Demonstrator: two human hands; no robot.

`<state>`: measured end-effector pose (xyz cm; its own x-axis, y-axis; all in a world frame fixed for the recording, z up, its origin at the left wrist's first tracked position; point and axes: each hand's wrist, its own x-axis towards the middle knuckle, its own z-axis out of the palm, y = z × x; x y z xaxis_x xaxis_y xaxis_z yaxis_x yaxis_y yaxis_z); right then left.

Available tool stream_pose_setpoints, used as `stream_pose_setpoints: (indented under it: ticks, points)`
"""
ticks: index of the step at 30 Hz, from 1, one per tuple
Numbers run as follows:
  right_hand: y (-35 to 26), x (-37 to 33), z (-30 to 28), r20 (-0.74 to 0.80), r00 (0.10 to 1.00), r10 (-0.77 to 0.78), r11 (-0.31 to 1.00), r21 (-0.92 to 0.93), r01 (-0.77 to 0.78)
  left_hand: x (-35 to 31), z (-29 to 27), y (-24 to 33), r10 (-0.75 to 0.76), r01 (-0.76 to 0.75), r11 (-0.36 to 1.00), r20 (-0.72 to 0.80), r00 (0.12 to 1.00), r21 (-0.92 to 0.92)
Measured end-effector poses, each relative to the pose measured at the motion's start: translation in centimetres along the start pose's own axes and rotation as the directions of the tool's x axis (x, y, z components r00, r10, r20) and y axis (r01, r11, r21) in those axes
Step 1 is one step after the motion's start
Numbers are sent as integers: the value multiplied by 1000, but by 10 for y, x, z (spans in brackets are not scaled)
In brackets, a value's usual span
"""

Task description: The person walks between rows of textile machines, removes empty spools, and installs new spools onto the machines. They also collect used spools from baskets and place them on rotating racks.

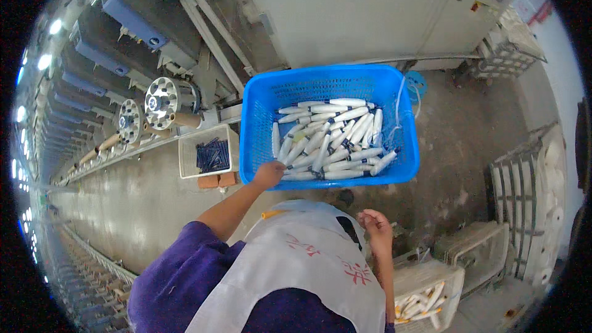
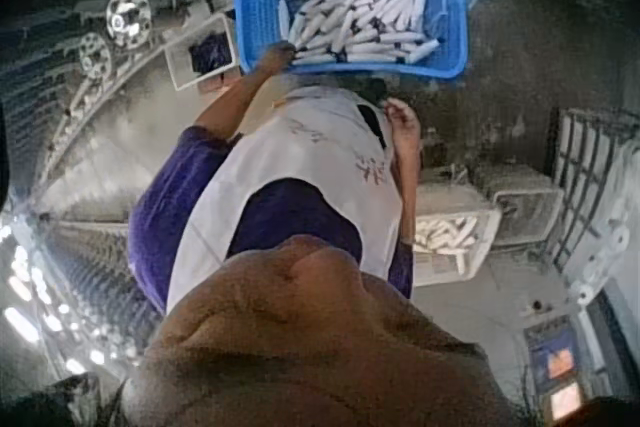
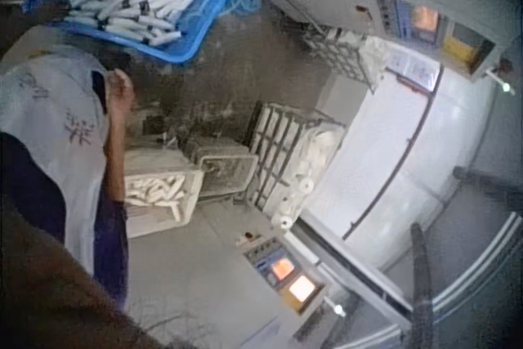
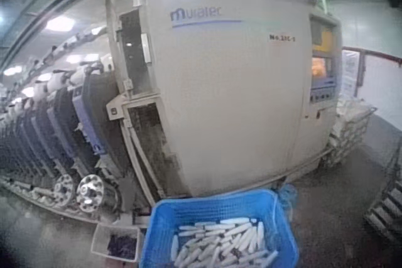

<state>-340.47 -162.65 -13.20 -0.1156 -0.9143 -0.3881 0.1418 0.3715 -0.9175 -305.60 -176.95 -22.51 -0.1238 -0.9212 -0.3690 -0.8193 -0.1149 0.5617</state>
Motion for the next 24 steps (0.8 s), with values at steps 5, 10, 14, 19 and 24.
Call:
stream_pose_setpoints:
  ticks: [5, 10, 14, 19, 24]
  points:
    - [-34, 49, -39, -1, 997, 73, 997, 39, -73, 35, 21, -34, -105, 113, 989, -87, 991, 96]
    - [-32, 65, -38, 28, 988, 150, 986, -74, -147, 98, 30, -78, -379, 383, 922, -67, 923, 52]
    - [-24, 61, -23, -102, 946, 308, 929, -180, -322, 158, 41, -80, -433, 426, 898, 49, 900, 108]
    - [-1, 60, -11, -22, 937, 350, 937, 18, -350, 195, 86, -42, -445, 424, 884, 81, 892, 196]
    - [1, 70, 6, -120, 925, 359, 866, -326, -379, 200, 117, -20, -417, 367, 852, 59, 907, 373]
